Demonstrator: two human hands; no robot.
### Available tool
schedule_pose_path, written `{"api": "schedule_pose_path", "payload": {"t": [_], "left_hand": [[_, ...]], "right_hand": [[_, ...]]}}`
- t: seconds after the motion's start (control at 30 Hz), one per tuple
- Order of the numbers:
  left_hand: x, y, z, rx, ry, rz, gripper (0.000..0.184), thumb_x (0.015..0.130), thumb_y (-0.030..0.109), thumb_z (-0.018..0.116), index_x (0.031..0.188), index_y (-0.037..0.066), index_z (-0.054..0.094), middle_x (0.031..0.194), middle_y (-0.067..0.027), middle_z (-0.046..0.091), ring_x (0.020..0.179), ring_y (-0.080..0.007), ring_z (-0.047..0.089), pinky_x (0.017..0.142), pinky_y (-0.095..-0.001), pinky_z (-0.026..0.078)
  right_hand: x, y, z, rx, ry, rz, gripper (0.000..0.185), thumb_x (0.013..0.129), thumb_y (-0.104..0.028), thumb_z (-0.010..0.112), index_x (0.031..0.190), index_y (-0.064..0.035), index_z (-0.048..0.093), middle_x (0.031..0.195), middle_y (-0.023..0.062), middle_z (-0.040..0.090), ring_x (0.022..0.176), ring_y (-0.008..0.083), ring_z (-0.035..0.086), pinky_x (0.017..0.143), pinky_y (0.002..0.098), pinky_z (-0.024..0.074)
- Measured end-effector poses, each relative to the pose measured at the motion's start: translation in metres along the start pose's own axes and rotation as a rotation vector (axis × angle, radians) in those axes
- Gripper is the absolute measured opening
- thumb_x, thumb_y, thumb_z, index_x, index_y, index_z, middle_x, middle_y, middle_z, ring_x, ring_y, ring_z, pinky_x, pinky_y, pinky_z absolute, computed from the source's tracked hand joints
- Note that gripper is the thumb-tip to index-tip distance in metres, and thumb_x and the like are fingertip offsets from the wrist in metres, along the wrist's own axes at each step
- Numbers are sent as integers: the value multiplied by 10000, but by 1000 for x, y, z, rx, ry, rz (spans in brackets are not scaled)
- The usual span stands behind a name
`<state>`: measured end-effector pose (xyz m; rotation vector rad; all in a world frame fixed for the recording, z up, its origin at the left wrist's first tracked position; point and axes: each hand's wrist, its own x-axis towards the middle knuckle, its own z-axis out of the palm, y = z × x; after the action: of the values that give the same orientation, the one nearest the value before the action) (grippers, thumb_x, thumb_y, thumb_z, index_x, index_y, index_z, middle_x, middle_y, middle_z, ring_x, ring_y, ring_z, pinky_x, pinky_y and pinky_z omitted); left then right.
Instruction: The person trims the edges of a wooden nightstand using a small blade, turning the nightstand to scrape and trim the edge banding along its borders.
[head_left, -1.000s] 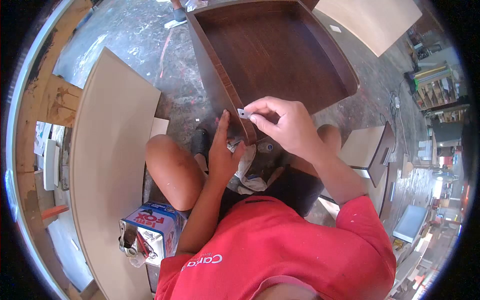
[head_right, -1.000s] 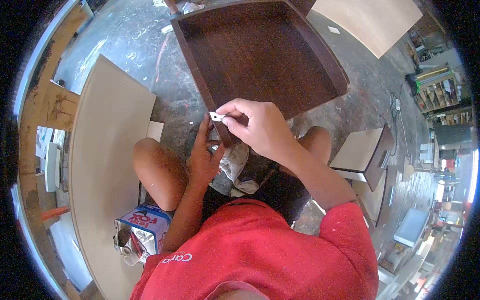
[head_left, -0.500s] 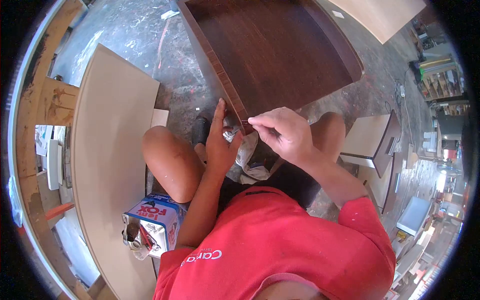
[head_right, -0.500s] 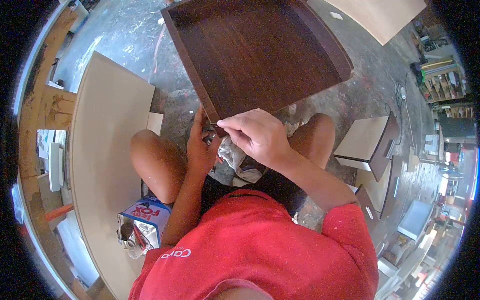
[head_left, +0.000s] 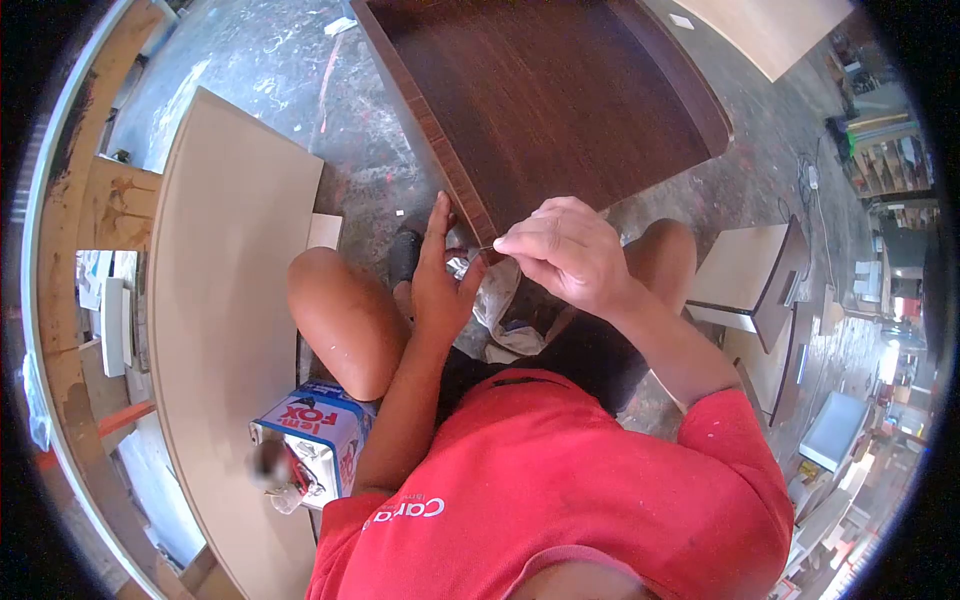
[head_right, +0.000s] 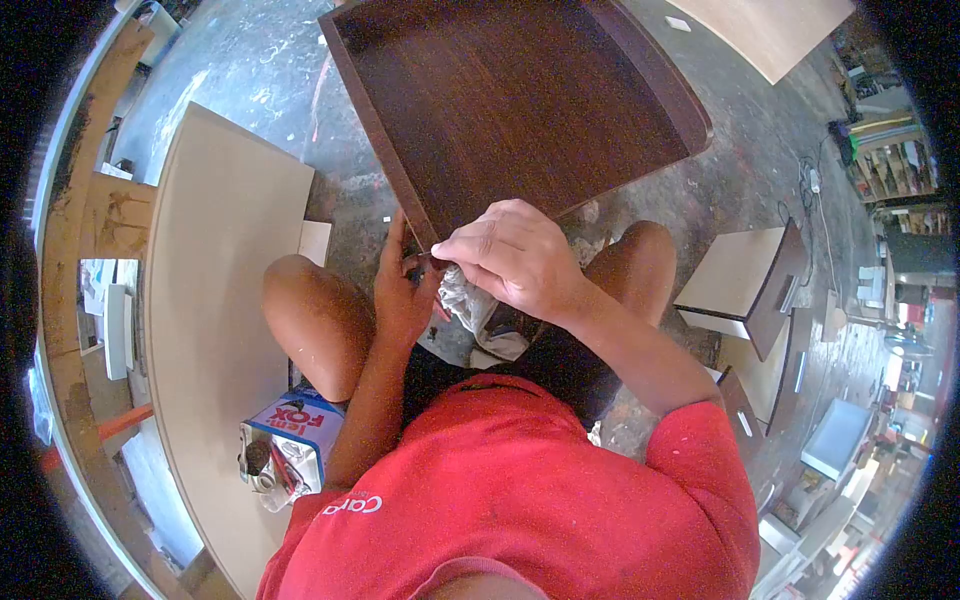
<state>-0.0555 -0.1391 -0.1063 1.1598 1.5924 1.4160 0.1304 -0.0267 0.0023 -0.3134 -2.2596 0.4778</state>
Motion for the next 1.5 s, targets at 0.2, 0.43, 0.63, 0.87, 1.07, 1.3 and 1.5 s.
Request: {"api": "schedule_pose_path", "payload": {"t": [0.2,0.43,0.63,0.87,1.07,1.3,1.5], "left_hand": [[0,5,-2,29,-10,8,1000,896,-100,776,1768,45,307,1794,-183,395,1505,-285,563,1005,-348,589],[-1,8,-2,41,7,54,981,904,-95,765,1764,31,310,1774,-194,427,1480,-298,586,974,-347,597],[0,13,-3,33,-10,9,996,896,-90,773,1765,31,302,1776,-198,422,1488,-300,580,977,-350,596],[-4,30,-6,102,-80,-19,1159,826,121,928,1762,-10,257,1785,-256,371,1599,-386,459,1213,-440,469],[-2,12,3,83,44,237,1164,924,502,880,1712,-98,269,1769,-341,322,1650,-461,343,1346,-506,283],[12,38,4,110,142,317,1141,896,457,892,1706,-81,295,1768,-344,315,1642,-486,344,1346,-519,281],[17,42,4,20,143,307,1115,910,423,874,1719,-62,279,1786,-341,275,1645,-509,317,1339,-552,276]], "right_hand": [[-16,5,-4,-114,-142,-132,316,850,-147,864,1162,-150,818,1076,15,801,991,228,771,932,428,602],[-14,4,-6,-175,-60,-165,262,941,-213,745,1193,-191,814,1156,-3,794,1046,200,761,978,418,599],[-18,10,-4,-96,-73,-152,271,934,-224,770,1198,-188,816,1138,3,791,1037,215,761,952,414,599],[6,-2,-20,-85,-149,-142,286,879,-149,847,1161,-181,810,1083,6,793,992,207,762,902,434,595],[78,2,-18,81,48,289,205,956,-46,819,1156,-85,794,1082,80,831,968,232,802,894,366,616],[216,110,39,298,-93,608,286,1023,-108,749,1282,12,754,1072,108,853,959,153,798,862,302,598],[290,205,102,271,-93,775,302,977,-135,815,1248,-9,779,1026,65,833,861,124,764,739,281,568]]}}
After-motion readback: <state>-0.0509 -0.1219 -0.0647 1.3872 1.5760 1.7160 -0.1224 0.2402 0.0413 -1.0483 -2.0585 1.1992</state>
